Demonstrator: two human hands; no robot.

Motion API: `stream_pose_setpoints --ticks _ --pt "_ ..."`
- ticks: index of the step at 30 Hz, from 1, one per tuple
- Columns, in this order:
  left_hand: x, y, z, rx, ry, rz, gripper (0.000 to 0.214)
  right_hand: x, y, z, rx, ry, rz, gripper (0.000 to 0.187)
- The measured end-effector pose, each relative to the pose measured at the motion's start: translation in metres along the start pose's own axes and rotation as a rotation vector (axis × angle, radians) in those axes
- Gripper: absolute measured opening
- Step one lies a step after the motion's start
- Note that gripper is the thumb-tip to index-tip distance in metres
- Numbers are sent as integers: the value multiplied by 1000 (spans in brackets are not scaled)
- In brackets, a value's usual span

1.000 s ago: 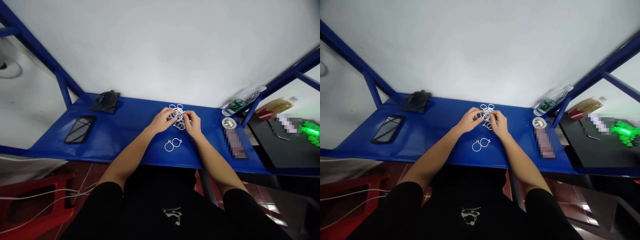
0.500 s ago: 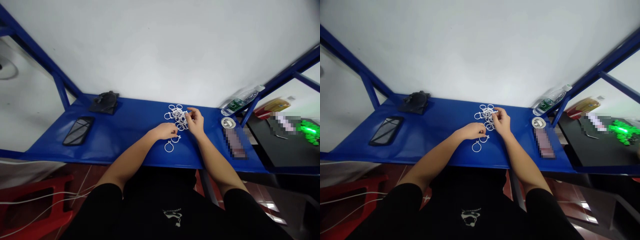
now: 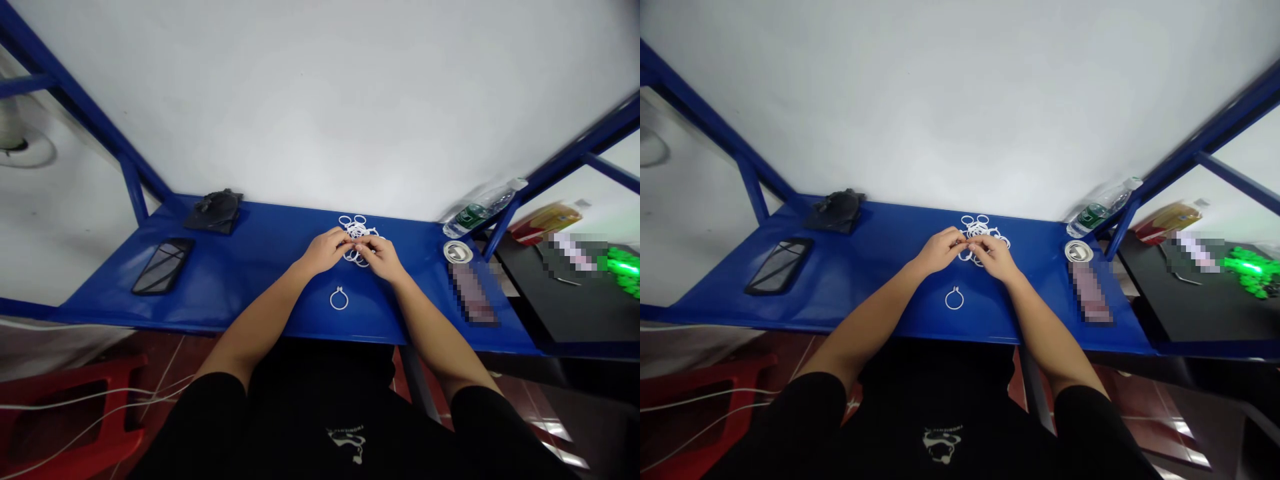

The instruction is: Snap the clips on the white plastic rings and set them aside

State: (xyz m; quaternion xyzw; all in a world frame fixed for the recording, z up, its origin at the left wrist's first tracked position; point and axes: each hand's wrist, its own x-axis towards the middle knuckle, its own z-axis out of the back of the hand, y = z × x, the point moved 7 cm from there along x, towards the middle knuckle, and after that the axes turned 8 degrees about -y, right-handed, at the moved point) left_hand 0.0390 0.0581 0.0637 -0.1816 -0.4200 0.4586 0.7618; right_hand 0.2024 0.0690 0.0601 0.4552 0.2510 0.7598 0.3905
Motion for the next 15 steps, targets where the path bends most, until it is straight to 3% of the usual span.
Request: stream_pose_setpoints --ticks 5,8,11,15 --pt "1 12 4 -32 148 106 21 2 -3 10 -44 -75 14 31" --pt "-6 25 0 8 398 226 31 2 -6 20 -80 -166 12 29" --pt "-21 24 -14 24 687 252 40 2 -12 29 -93 -266 -21 30" --pt "-35 7 -34 60 857 181 43 5 -20 35 -134 -335 -14 31"
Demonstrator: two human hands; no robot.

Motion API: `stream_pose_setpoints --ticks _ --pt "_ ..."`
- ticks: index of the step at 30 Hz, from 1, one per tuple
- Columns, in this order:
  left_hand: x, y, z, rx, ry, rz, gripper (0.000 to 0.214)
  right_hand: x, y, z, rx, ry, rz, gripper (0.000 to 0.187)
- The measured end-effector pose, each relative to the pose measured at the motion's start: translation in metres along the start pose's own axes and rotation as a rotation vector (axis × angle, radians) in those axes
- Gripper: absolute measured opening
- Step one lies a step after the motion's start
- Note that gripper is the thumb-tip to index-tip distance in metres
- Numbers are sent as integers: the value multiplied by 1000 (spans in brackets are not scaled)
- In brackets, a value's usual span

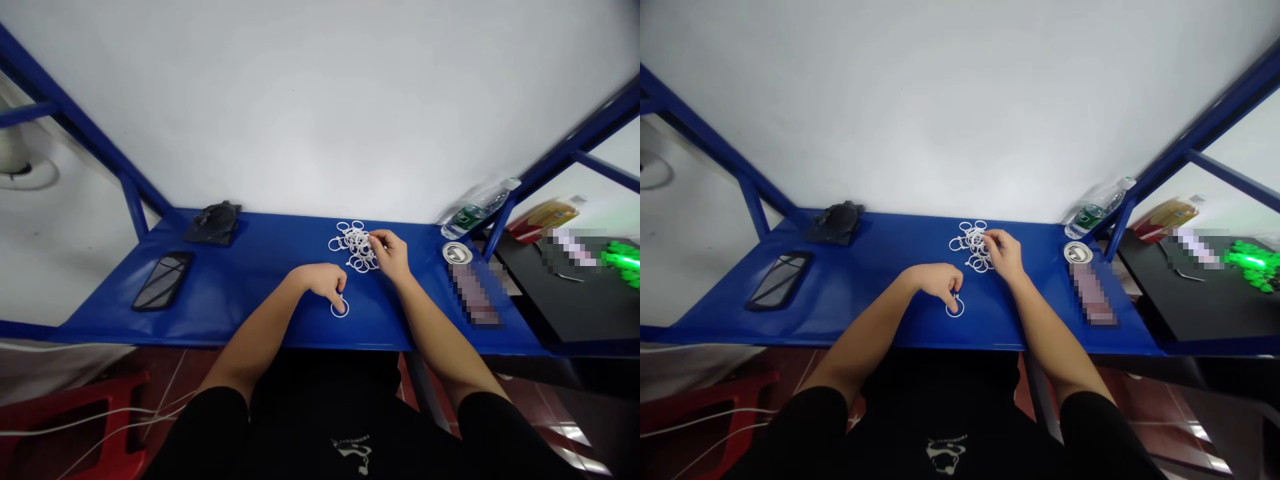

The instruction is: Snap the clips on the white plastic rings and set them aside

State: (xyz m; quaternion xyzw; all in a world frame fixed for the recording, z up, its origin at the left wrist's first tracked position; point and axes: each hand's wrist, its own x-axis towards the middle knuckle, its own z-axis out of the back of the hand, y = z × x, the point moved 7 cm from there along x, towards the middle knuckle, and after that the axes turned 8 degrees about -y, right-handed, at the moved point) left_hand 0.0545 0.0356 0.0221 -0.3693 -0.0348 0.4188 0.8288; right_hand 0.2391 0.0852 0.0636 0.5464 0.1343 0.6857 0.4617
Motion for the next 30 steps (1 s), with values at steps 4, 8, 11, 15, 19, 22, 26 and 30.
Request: stream_pose_setpoints --ticks 4,8,11,15,19,22,26,30 --pt "3 -3 -6 50 -1 -7 22 5 -10 -5 -102 85 21 36" --pt "6 3 14 33 -228 -45 7 6 -15 -2 -113 81 -33 36" --pt "6 4 35 -10 -517 -106 8 1 -7 -9 -46 163 -18 37" --pt "3 9 47 -122 -822 -145 13 -13 8 -29 27 344 59 34" --pt "2 13 45 -165 -985 -176 24 -19 14 -37 68 327 89 29" --pt "1 7 44 -75 -1022 -223 26 -19 13 -36 85 290 74 27" --pt "-5 -2 46 97 -1021 -256 28 -19 15 -34 117 259 71 24" --pt "-7 -6 46 43 -985 -275 30 -19 14 -33 151 243 34 24"
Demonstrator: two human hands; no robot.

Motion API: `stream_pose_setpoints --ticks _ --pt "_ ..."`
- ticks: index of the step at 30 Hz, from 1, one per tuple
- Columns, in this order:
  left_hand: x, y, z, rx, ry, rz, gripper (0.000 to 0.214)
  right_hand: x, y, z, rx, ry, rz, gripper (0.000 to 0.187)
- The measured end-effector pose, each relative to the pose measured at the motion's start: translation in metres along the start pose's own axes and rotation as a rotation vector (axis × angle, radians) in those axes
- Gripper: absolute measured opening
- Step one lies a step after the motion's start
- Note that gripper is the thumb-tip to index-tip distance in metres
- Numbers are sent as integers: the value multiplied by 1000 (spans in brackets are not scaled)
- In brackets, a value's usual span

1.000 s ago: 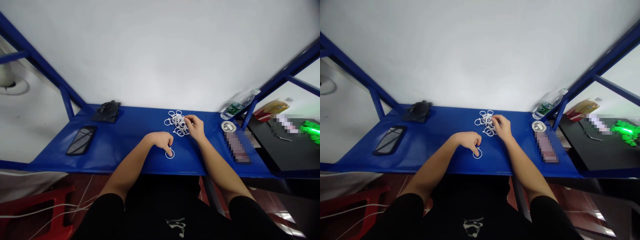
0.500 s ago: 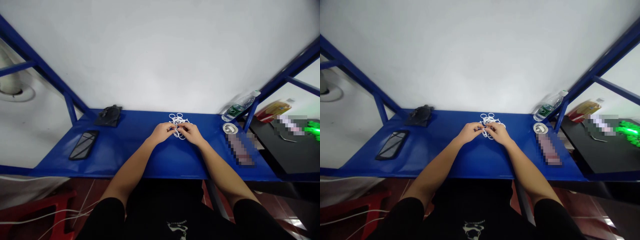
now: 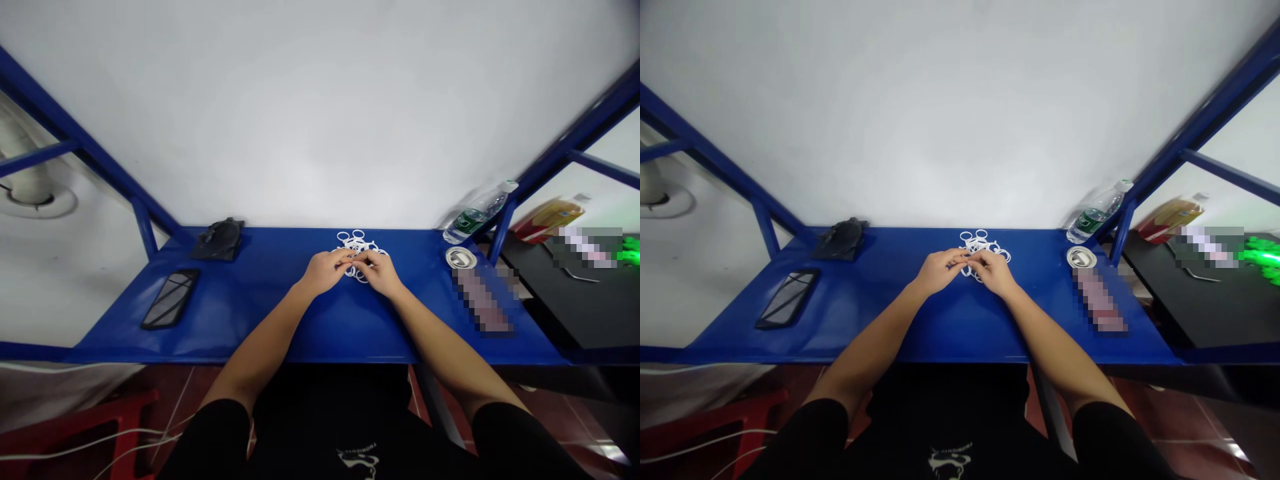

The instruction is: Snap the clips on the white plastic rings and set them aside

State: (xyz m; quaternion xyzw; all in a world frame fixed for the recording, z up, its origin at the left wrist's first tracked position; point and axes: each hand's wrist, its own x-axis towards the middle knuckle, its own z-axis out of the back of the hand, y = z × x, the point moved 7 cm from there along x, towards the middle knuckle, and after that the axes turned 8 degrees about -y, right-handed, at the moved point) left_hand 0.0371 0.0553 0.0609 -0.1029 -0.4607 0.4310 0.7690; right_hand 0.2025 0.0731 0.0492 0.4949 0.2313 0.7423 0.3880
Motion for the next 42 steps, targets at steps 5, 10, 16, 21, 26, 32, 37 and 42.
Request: stream_pose_setpoints --ticks 5,10,16,21,26,32,37,42 --pt "-2 4 -9 -129 -6 40 34 5 -8 6 1 -12 -50 21" --pt "-4 11 -26 -223 88 66 42 10 -12 9 -93 58 -5 15" --pt "-5 13 -25 -355 97 197 44 10 -5 7 -142 67 45 12" --pt "5 16 -11 -44 160 106 42 15 -12 8 -221 196 67 21" --pt "12 32 -23 186 304 31 94 49 -51 23 -362 160 133 52" --pt "30 62 -52 233 394 36 119 71 -112 -6 -423 351 -63 73" --pt "32 86 -44 199 441 26 125 61 -97 -41 -340 507 -97 69" --pt "16 95 -21 202 527 39 129 57 -62 -70 -226 598 -32 70"
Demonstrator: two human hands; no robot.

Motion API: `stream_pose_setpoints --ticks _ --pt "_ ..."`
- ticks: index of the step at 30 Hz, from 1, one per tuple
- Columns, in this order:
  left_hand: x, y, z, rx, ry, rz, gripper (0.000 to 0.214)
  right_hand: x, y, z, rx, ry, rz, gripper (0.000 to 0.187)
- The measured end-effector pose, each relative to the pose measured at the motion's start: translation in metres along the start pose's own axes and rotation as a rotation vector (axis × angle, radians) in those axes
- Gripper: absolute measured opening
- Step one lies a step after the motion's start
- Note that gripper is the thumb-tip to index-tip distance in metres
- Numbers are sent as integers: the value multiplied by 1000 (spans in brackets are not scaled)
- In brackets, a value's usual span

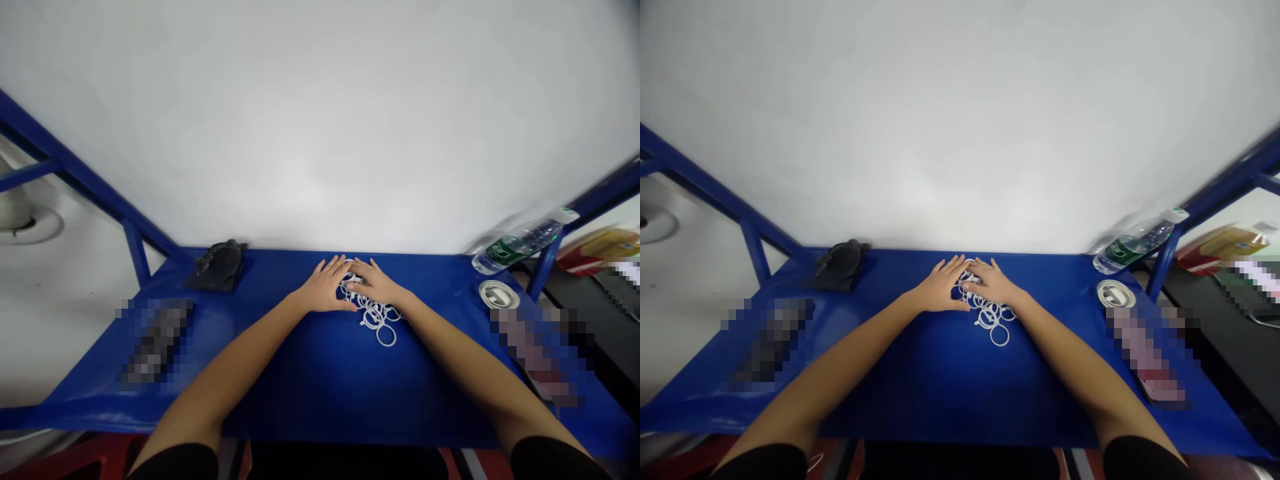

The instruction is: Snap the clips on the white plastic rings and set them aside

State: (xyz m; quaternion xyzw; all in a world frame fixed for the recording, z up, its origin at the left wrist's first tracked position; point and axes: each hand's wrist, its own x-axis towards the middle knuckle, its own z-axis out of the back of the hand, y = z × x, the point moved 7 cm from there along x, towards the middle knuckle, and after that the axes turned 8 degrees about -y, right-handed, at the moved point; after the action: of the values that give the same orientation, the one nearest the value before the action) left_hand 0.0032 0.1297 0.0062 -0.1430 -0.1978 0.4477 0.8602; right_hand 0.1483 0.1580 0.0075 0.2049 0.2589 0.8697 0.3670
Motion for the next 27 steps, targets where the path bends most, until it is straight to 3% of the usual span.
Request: stream_pose_setpoints --ticks 5,8,12,15,17,22,27 --pt "-29 5 12 -6 -3 -14 121 3 40 -16 77 108 125 65" --pt "-42 8 19 -20 -24 -23 121 -1 49 -10 149 123 189 65" --pt "-43 10 20 -42 1 -57 125 -16 30 25 119 -19 123 60" --pt "-38 9 16 -66 1 -80 122 -48 12 47 81 -104 -5 64" --pt "-36 7 12 -86 7 -97 120 -74 8 51 37 -124 -93 73" --pt "-40 -1 8 -119 24 -114 115 -118 25 20 -117 -44 -159 105" --pt "-38 3 13 -60 -15 -38 111 -105 28 -8 -214 -58 -142 94"
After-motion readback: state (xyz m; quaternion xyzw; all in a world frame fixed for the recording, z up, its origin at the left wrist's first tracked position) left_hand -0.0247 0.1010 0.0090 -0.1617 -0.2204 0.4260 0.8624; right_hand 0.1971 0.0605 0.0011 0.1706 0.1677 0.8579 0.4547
